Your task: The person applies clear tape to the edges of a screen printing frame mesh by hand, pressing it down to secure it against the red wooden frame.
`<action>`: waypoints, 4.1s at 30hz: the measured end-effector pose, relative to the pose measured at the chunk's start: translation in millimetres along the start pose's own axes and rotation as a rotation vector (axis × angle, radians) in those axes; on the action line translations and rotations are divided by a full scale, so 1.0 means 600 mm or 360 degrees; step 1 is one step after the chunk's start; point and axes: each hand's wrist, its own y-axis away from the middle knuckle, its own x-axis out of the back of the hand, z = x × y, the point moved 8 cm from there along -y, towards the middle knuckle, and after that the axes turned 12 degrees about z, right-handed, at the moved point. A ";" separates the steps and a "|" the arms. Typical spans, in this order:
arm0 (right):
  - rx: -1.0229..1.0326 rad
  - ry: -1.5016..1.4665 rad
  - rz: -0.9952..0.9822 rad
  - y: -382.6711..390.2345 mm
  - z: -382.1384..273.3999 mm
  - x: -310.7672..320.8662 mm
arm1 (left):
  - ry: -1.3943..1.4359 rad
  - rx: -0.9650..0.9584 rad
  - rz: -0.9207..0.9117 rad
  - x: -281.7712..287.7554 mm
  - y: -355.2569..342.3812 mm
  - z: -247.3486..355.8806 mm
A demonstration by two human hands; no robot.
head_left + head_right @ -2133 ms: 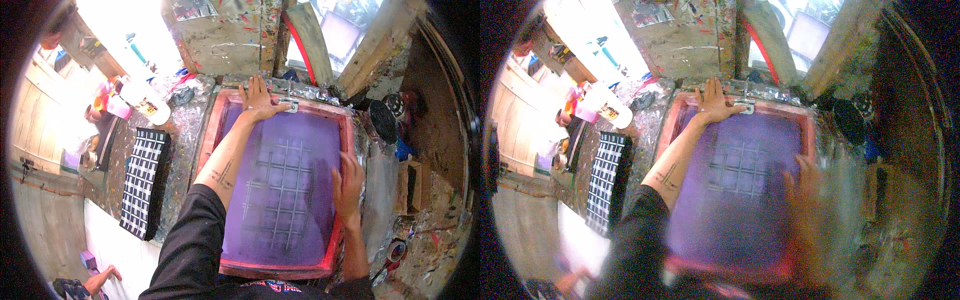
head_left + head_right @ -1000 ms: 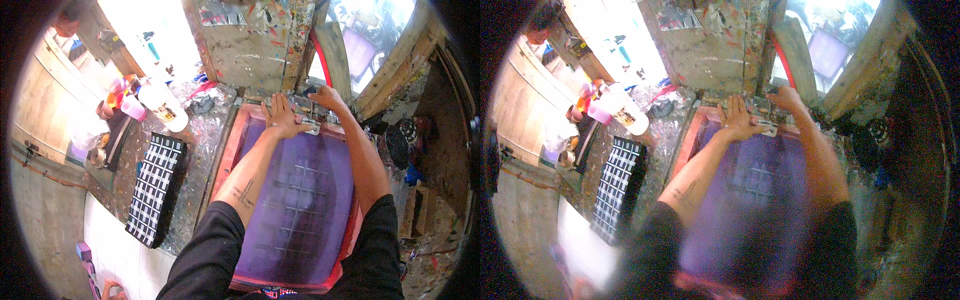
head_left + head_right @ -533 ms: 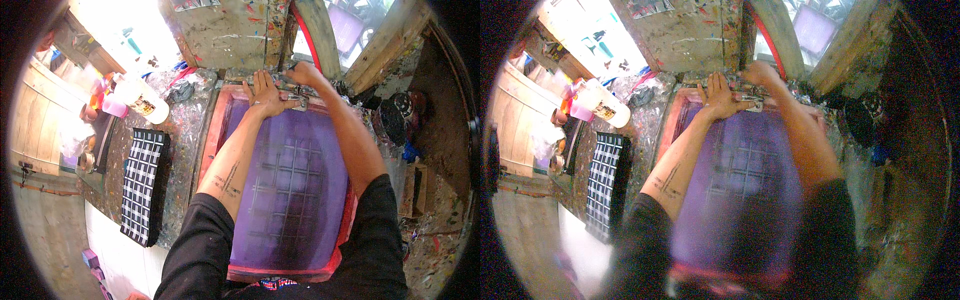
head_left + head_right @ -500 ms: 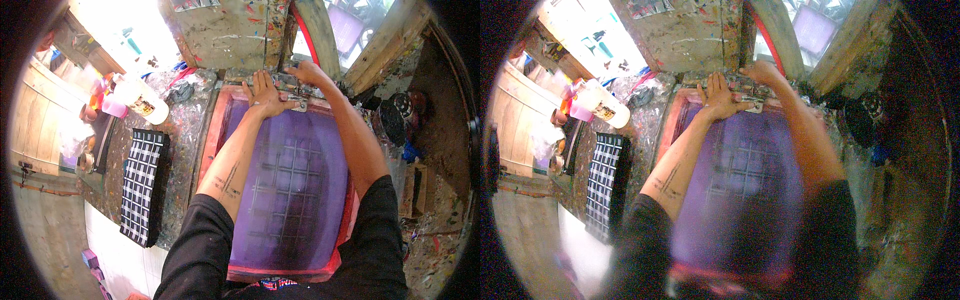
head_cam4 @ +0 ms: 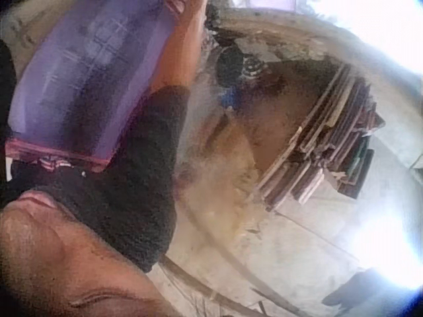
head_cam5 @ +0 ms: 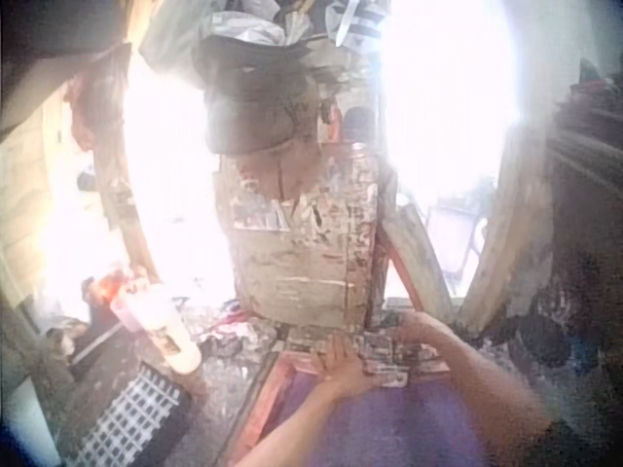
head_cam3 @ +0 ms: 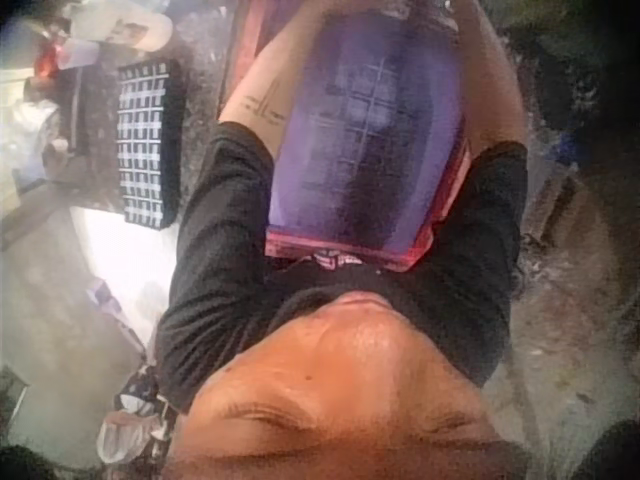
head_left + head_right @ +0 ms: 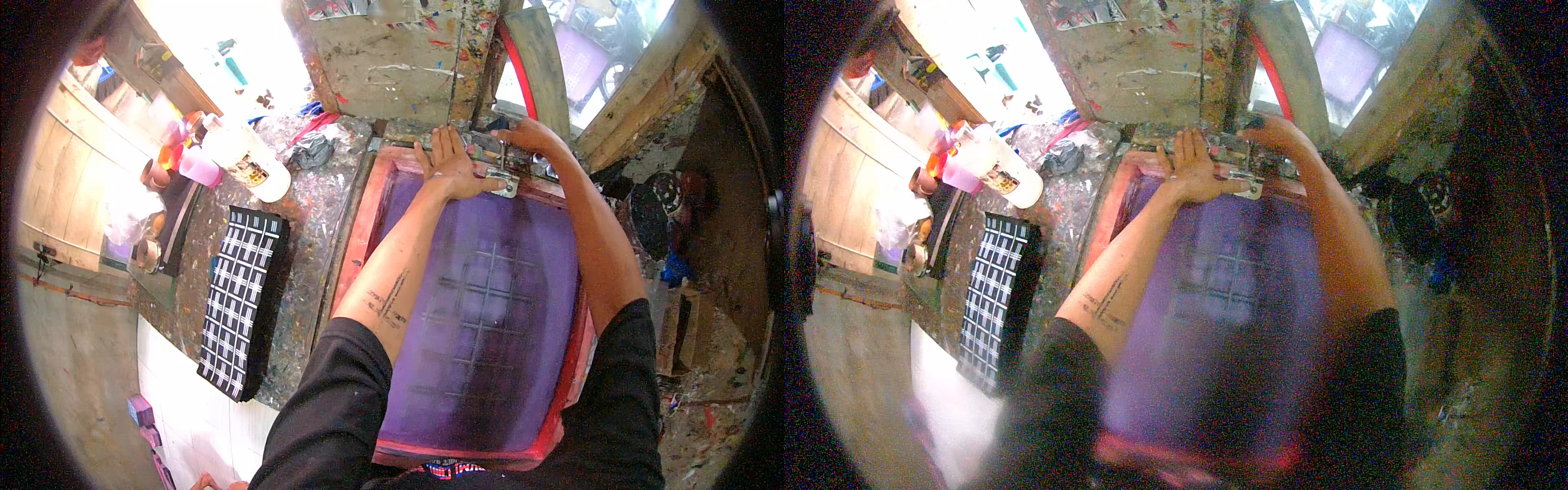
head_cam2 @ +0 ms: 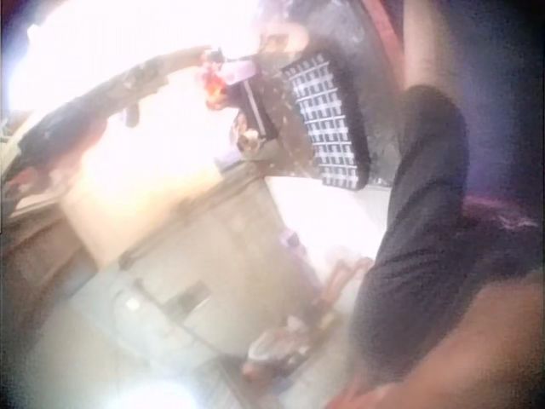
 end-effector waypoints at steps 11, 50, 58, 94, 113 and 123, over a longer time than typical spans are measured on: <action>0.0299 -0.0155 0.0484 0.027 0.022 -0.011 | 0.0028 -0.0032 0.0099 -0.001 0.000 -0.001; 0.0010 0.0240 0.0586 -0.017 0.066 -0.047 | -0.0024 0.0151 0.0357 -0.033 -0.014 0.017; 0.0209 -0.0236 0.0551 -0.016 0.078 -0.059 | 0.0333 0.0068 0.0346 -0.072 -0.043 0.020; 0.0128 -0.0644 -0.0119 0.008 -0.022 0.020 | 0.0024 0.0014 0.0173 0.068 -0.004 -0.006; 0.0951 0.0329 0.0000 -0.023 -0.054 -0.033 | -0.0073 0.0019 0.0136 0.054 0.001 -0.021; 0.0179 -0.0961 -0.0101 0.014 -0.022 -0.018 | -0.0028 0.0042 0.0133 0.068 0.007 -0.014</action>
